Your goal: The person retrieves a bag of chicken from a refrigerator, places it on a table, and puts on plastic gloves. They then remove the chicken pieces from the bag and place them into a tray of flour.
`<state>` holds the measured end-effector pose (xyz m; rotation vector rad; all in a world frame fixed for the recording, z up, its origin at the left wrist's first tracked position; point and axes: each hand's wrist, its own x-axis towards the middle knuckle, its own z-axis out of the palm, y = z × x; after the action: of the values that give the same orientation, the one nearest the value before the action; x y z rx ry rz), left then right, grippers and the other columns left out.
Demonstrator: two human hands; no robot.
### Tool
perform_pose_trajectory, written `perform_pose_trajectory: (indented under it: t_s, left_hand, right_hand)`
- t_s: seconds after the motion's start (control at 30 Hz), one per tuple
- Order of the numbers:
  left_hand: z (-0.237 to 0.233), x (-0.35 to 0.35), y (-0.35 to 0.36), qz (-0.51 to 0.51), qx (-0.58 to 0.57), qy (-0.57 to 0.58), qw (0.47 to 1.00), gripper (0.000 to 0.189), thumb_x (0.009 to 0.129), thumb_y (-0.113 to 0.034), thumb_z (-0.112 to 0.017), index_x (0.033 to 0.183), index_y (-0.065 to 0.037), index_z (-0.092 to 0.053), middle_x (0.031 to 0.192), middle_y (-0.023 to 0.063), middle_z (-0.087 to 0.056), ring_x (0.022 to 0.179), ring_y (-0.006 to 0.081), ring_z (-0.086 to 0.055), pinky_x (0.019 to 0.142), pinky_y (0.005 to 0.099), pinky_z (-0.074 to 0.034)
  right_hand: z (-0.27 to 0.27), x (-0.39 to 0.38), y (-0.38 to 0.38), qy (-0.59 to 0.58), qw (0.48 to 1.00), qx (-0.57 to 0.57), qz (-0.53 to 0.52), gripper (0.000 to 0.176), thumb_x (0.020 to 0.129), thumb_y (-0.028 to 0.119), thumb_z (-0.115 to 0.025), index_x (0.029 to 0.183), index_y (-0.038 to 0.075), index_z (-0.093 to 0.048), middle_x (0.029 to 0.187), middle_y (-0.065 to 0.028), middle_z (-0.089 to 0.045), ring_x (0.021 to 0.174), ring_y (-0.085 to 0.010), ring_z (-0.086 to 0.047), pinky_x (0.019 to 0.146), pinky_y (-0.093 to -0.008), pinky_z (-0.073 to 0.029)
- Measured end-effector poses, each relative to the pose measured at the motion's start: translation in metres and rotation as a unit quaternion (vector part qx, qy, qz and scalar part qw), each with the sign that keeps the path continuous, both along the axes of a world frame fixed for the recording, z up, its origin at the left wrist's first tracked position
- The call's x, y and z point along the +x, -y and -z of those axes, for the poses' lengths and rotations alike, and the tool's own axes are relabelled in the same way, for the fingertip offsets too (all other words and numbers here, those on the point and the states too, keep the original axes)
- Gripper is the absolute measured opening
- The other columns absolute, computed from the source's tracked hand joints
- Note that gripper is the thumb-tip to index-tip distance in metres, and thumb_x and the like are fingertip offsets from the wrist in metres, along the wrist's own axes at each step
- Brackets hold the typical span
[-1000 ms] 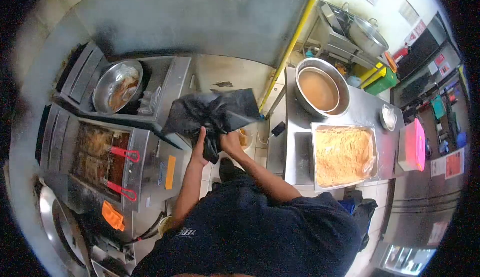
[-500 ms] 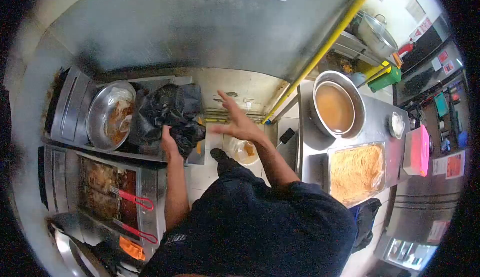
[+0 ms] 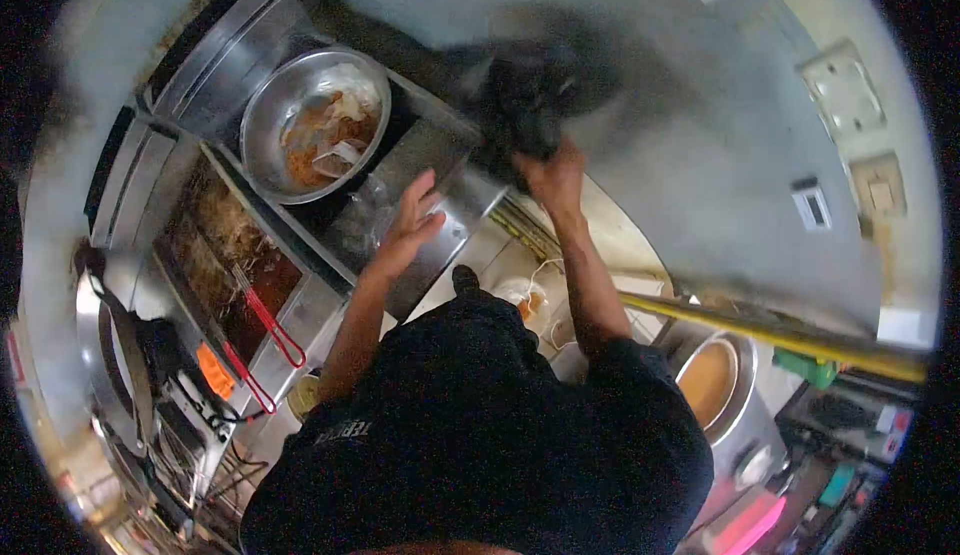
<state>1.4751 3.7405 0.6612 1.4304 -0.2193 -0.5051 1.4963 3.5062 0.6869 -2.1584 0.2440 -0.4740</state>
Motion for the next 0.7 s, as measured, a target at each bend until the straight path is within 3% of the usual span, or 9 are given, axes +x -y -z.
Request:
perform_pose_trajectory:
  t_s: [0.03,0.13,0.2,0.37,0.47,0.57,0.63,0.67,0.7]
  left_hand:
    - [0.002,-0.003,-0.008,0.029,0.064,0.023,0.997,0.064,0.079,-0.036,-0.06,0.128,-0.007,-0.031,0.128,0.0174,-0.034,0.12,0.0267,-0.033,0.097,0.0398,-0.028]
    - [0.011,-0.009,-0.03,0.047,0.108,-0.086,0.989,0.052,0.083,-0.029,-0.057,0.125,-0.007,-0.035,0.128,0.0102,-0.035,0.116,0.0225,-0.037,0.095,0.0348,-0.032]
    - [0.018,-0.015,-0.042,0.019,0.107,-0.067,0.992,0.044,0.084,-0.027,-0.055,0.12,-0.007,-0.041,0.117,0.0093,-0.045,0.107,0.0197,-0.044,0.089,0.032,-0.037]
    - [0.032,-0.042,-0.064,-0.061,0.139,-0.096,0.984,0.041,0.085,-0.029,-0.052,0.116,-0.004,-0.044,0.109,0.0113,-0.052,0.096,0.0188,-0.053,0.082,0.0304,-0.04]
    - [0.028,-0.048,-0.074,-0.061,0.143,-0.143,0.977,0.042,0.085,-0.029,-0.052,0.116,-0.002,-0.044,0.111,0.0109,-0.051,0.1,0.0196,-0.051,0.084,0.0313,-0.04]
    - [0.029,-0.057,-0.083,-0.071,0.143,-0.148,0.976,0.042,0.086,-0.03,-0.052,0.116,-0.002,-0.043,0.112,0.0117,-0.051,0.104,0.0203,-0.049,0.086,0.0319,-0.04]
    - [0.027,-0.068,-0.091,-0.103,0.138,-0.136,0.976,0.044,0.085,-0.031,-0.053,0.118,-0.004,-0.043,0.112,0.006,-0.05,0.103,0.0157,-0.047,0.084,0.03,-0.04]
    - [0.029,-0.076,-0.094,-0.123,0.138,-0.133,0.974,0.044,0.085,-0.031,-0.053,0.118,-0.004,-0.043,0.112,0.006,-0.05,0.103,0.0157,-0.047,0.084,0.03,-0.04]
    - [0.034,-0.084,-0.097,-0.114,0.09,-0.158,0.977,0.042,0.085,-0.03,-0.052,0.117,-0.003,-0.044,0.111,0.0088,-0.051,0.104,0.0181,-0.048,0.087,0.0309,-0.039]
  right_hand:
    - [-0.023,0.021,-0.009,0.072,0.996,-0.054,0.018,0.048,0.062,0.018,-0.072,0.104,0.005,-0.054,0.092,-0.0174,-0.061,0.088,-0.0302,-0.059,0.074,-0.0373,-0.047]
    - [0.036,0.098,-0.007,0.11,0.978,-0.163,0.067,0.048,0.065,0.024,-0.071,0.105,0.005,-0.054,0.094,-0.0183,-0.06,0.089,-0.0327,-0.058,0.075,-0.0368,-0.047]
    - [0.074,0.129,-0.018,-0.075,0.943,-0.323,0.044,0.05,0.066,0.028,-0.07,0.107,0.006,-0.053,0.098,-0.0223,-0.056,0.086,-0.0372,-0.057,0.074,-0.0388,-0.048]
    - [0.143,0.193,0.01,-0.398,0.865,-0.263,-0.155,0.064,0.074,0.03,-0.061,0.123,-0.004,-0.037,0.128,-0.0231,-0.034,0.107,-0.0365,-0.047,0.088,-0.0415,-0.042]
    - [0.168,0.214,0.001,-0.388,0.846,-0.299,-0.212,0.062,0.075,0.027,-0.058,0.123,-0.006,-0.035,0.129,-0.0227,-0.034,0.118,-0.0357,-0.035,0.096,-0.0409,-0.034]
    - [0.265,0.262,0.041,-0.307,0.899,-0.175,-0.259,0.059,0.078,0.027,-0.053,0.126,-0.003,-0.033,0.128,-0.0211,-0.036,0.121,-0.0327,-0.033,0.098,-0.0378,-0.03]
    - [0.239,0.253,0.022,-0.304,0.89,-0.12,-0.318,0.057,0.079,0.026,-0.052,0.126,0.0,-0.035,0.126,-0.019,-0.039,0.115,-0.0288,-0.038,0.095,-0.0353,-0.031]
    - [0.174,0.225,0.008,-0.343,0.867,-0.12,-0.34,0.059,0.077,0.024,-0.055,0.127,0.001,-0.034,0.122,-0.0166,-0.044,0.108,-0.0254,-0.044,0.093,-0.0319,-0.031]
    - [0.134,0.195,-0.009,-0.306,0.927,-0.026,-0.218,0.057,0.077,0.03,-0.056,0.123,0.0,-0.041,0.12,-0.0171,-0.046,0.106,-0.0248,-0.046,0.091,-0.0337,-0.033]
